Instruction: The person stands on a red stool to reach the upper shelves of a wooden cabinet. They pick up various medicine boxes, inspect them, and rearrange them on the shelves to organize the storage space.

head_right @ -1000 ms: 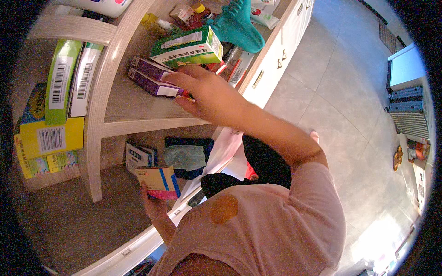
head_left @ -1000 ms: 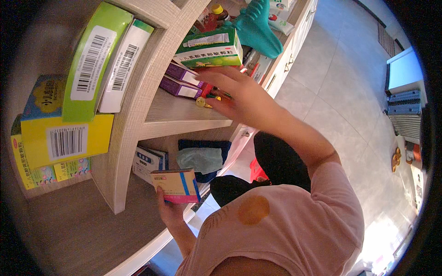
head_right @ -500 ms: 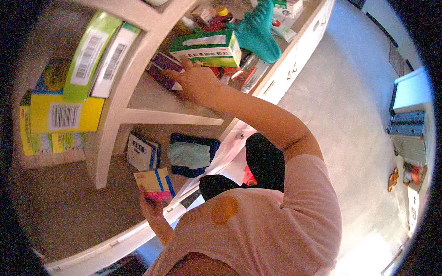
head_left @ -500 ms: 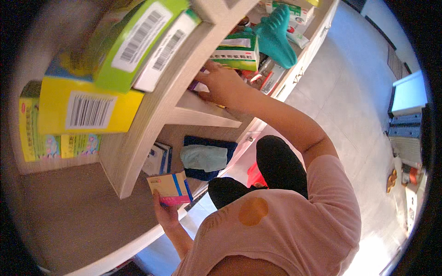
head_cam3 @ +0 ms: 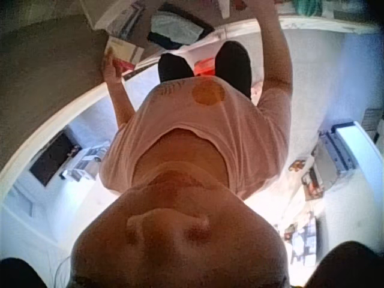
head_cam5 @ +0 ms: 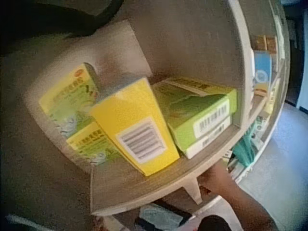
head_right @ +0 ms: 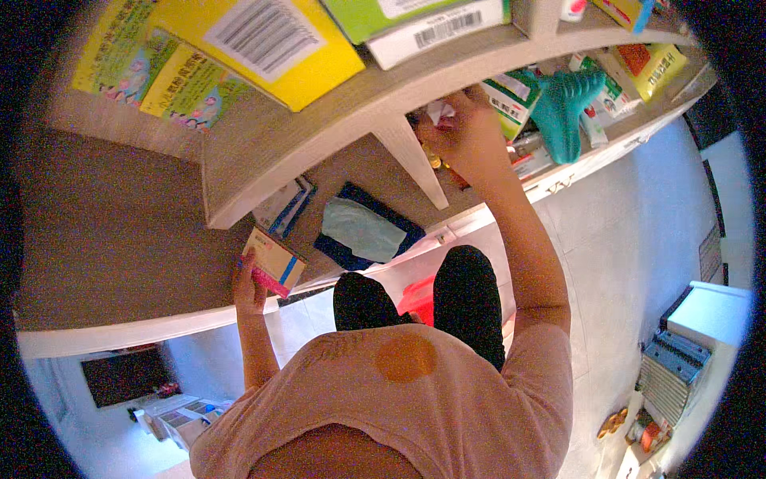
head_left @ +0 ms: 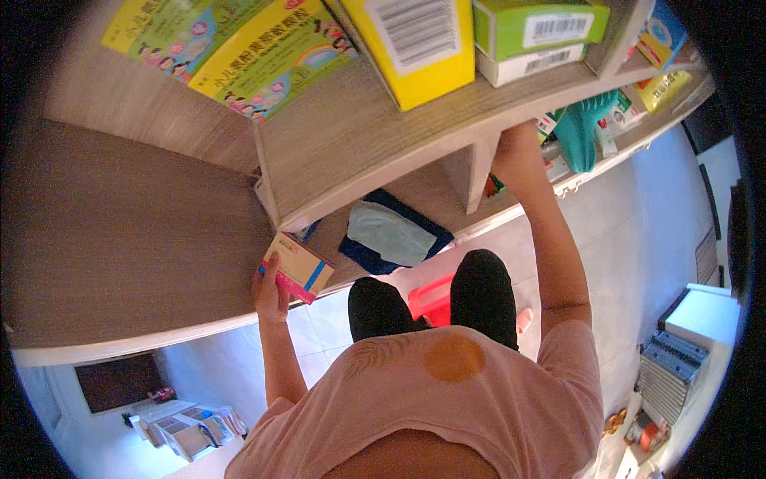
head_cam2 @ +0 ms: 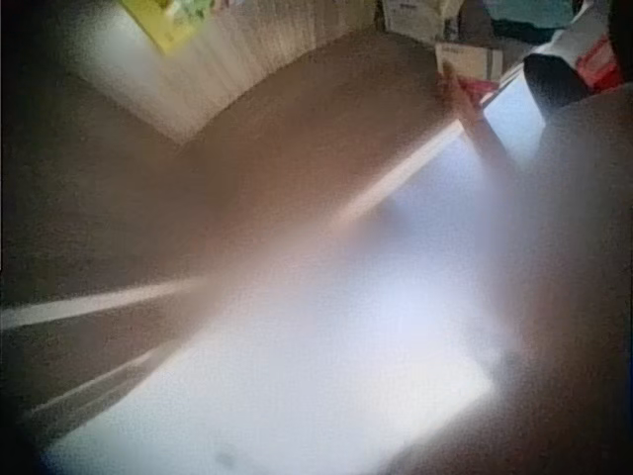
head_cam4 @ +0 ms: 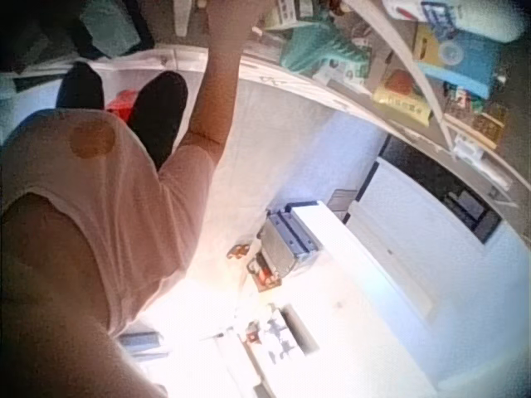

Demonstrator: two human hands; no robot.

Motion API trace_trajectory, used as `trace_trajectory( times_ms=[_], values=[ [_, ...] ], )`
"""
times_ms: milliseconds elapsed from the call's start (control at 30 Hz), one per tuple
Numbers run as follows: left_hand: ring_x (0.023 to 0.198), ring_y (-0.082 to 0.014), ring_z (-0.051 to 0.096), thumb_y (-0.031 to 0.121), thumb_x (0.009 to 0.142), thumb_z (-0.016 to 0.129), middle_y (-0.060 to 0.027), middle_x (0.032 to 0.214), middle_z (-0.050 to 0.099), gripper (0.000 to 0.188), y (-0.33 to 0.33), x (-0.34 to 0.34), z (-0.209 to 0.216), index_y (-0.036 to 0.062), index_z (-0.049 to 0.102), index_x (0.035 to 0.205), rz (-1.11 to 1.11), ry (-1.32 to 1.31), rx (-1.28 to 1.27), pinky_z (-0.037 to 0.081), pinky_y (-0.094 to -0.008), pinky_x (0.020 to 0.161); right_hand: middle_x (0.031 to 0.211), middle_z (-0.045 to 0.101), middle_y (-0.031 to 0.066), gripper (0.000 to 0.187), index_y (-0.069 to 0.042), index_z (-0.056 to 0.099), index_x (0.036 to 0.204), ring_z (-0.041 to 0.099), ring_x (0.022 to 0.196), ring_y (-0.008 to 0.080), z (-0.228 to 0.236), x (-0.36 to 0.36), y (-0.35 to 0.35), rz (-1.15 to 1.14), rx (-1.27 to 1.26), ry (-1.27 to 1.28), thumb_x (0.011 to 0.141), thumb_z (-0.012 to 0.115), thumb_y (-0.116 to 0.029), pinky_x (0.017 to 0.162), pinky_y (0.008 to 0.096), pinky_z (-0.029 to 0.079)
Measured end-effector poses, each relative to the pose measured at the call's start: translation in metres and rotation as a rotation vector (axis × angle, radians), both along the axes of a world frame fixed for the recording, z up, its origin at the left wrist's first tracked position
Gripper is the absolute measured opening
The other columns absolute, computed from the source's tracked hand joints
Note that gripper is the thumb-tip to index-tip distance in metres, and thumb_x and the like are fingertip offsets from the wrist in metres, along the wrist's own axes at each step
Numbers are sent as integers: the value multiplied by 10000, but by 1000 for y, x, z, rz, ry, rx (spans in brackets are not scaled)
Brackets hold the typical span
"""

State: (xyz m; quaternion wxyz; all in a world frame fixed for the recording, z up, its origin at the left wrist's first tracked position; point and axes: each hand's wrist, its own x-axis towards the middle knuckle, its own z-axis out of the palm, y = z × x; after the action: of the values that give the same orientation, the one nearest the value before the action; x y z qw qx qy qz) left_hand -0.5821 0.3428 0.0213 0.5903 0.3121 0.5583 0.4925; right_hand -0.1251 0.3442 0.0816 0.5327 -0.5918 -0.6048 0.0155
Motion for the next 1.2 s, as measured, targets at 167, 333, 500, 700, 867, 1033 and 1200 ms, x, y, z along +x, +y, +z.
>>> trace_trajectory(
  times_ms=[167, 333, 500, 700, 867, 1033, 1200],
  values=[
    [1013, -229, 538, 274, 834, 560, -102, 1135, 543, 428, 1, 20, 19, 39, 460, 1176, -113, -249, -118, 442, -372, 884, 984, 525, 184, 376, -29, 549, 1032, 620, 722, 237, 41, -7, -39, -8, 53, 215, 665, 626, -25, 570, 279, 527],
    [1046, -246, 523, 256, 798, 551, -116, 1133, 553, 463, 10, 33, 59, 10, 462, 1181, -252, -424, -26, 413, -386, 909, 1109, 488, 186, 502, -6, 518, 1123, 582, 866, 200, 63, -6, -72, -34, 49, 268, 630, 599, 46, 638, 276, 544],
    [1017, -255, 538, 208, 771, 530, -132, 1088, 575, 396, 30, 45, 113, -10, 516, 1101, -297, -504, -91, 404, -388, 903, 1151, 463, 186, 538, -21, 511, 1150, 576, 892, 223, 81, -16, -81, -24, -58, 361, 625, 604, 49, 622, 267, 549],
    [951, -252, 568, 204, 765, 538, -131, 1053, 588, 388, 16, 52, 202, -7, 520, 1090, -267, -431, -83, 448, -398, 837, 1141, 450, 193, 567, -75, 496, 1194, 557, 952, 243, 131, -22, -112, -33, -282, 392, 647, 615, 14, 641, 276, 553],
    [823, -220, 598, 212, 761, 545, -111, 958, 605, 335, -9, 33, 248, 30, 537, 1042, -213, -289, -190, 495, -365, 735, 1117, 472, 179, 545, -35, 496, 1179, 541, 983, 252, 174, -28, -138, -56, -420, 355, 649, 580, 61, 663, 291, 564],
    [742, -192, 582, 249, 754, 562, -71, 864, 596, 273, -15, 16, 196, 73, 550, 963, -190, 13, -47, 493, -333, 658, 992, 553, 173, 534, -46, 506, 1179, 564, 910, 272, 217, -33, -157, -87, -510, 55, 659, 602, 25, 743, 344, 502],
    [689, -184, 554, 284, 758, 572, -25, 818, 595, 259, -18, -29, 47, 96, 570, 936, -61, 195, -264, 460, -329, 592, 960, 581, 154, 554, -71, 514, 1181, 579, 875, 264, 235, -39, -175, -64, -600, -67, 648, 630, 25, 770, 338, 479]
  ],
)
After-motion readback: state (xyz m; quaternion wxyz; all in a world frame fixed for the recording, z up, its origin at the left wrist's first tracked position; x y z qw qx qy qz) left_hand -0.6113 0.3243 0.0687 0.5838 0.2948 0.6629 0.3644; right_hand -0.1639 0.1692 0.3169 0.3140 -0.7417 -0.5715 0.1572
